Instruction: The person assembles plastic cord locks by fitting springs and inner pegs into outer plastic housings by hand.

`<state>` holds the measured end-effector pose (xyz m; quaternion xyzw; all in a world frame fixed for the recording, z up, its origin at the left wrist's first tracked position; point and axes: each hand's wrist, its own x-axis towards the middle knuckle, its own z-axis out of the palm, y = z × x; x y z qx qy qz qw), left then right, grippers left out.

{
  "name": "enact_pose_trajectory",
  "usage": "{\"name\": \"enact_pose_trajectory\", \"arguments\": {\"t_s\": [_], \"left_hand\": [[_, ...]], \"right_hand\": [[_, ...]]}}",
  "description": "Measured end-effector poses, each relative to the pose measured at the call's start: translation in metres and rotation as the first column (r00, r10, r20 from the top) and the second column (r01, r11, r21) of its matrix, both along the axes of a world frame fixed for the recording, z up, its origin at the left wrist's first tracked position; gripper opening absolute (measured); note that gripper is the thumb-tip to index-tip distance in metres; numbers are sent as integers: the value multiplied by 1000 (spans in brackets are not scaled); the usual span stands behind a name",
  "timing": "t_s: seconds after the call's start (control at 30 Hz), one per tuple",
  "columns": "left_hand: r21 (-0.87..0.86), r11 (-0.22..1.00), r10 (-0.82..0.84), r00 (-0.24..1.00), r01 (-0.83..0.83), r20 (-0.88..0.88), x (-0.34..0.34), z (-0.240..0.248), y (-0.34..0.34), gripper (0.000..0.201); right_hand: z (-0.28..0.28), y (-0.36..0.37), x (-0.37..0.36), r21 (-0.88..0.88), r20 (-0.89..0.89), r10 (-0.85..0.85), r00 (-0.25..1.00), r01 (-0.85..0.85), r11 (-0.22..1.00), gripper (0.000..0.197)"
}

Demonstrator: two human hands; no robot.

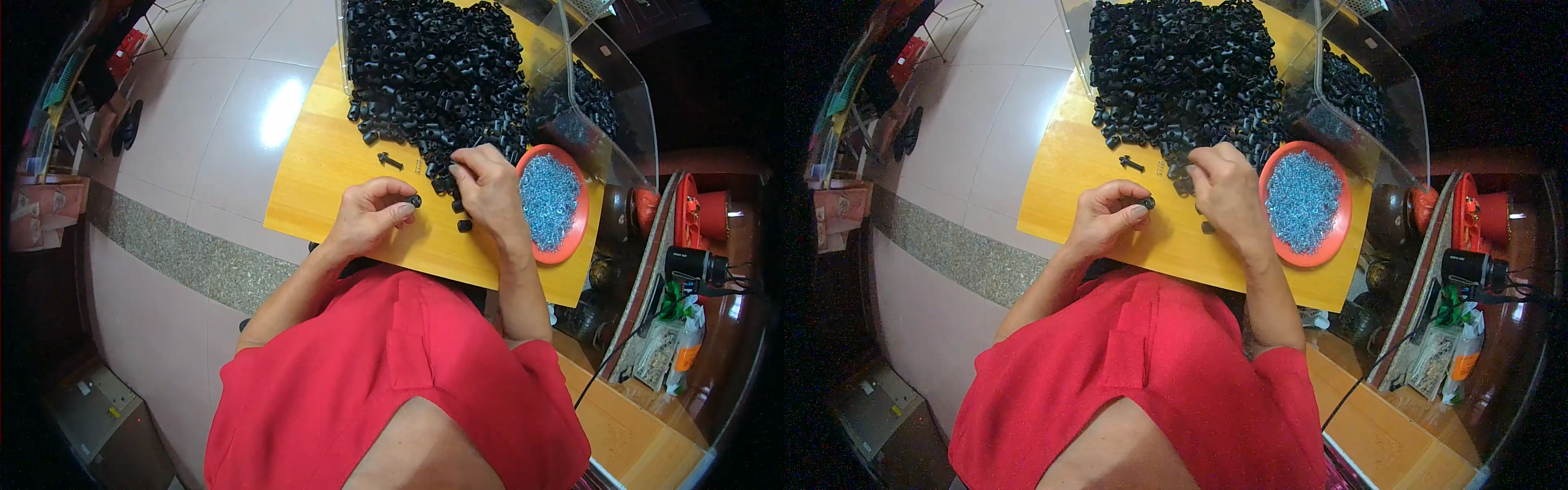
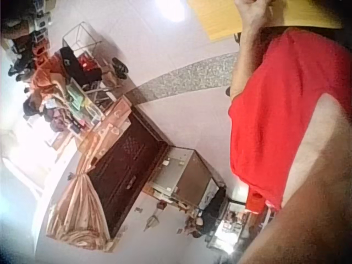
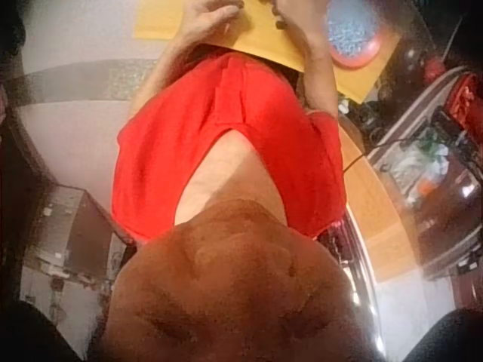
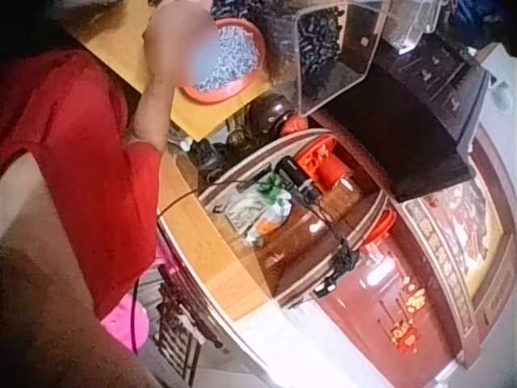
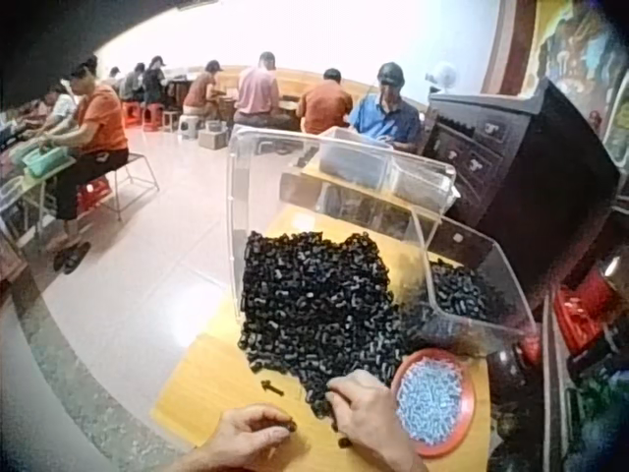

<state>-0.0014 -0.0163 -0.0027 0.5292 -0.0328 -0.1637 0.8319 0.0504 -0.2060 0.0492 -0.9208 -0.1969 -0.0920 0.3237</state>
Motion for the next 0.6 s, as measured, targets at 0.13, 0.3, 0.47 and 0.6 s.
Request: {"name": "enact_pose_trajectory", "arguments": {"t_s": [0.13,0.3,0.47,0.6], "left_hand": [[-47,998,35,999,-36,-21,1,-2,0,19],[-54,998,40,999,-41,-31,1,-3,0,19],[-74,996,40,999,-41,-25,2,-4,1,19],[-159,986,41,997,-50,-59,4,-5,2,18]], "right_hand": [[-4,14,3,-214,117,60,991,-33,976,14],[-10,18,8,-346,117,59,991,-15,938,16],[-17,14,8,-255,152,81,985,-40,966,14],[-9,10,-1,-71,117,66,991,-58,996,12]]}}
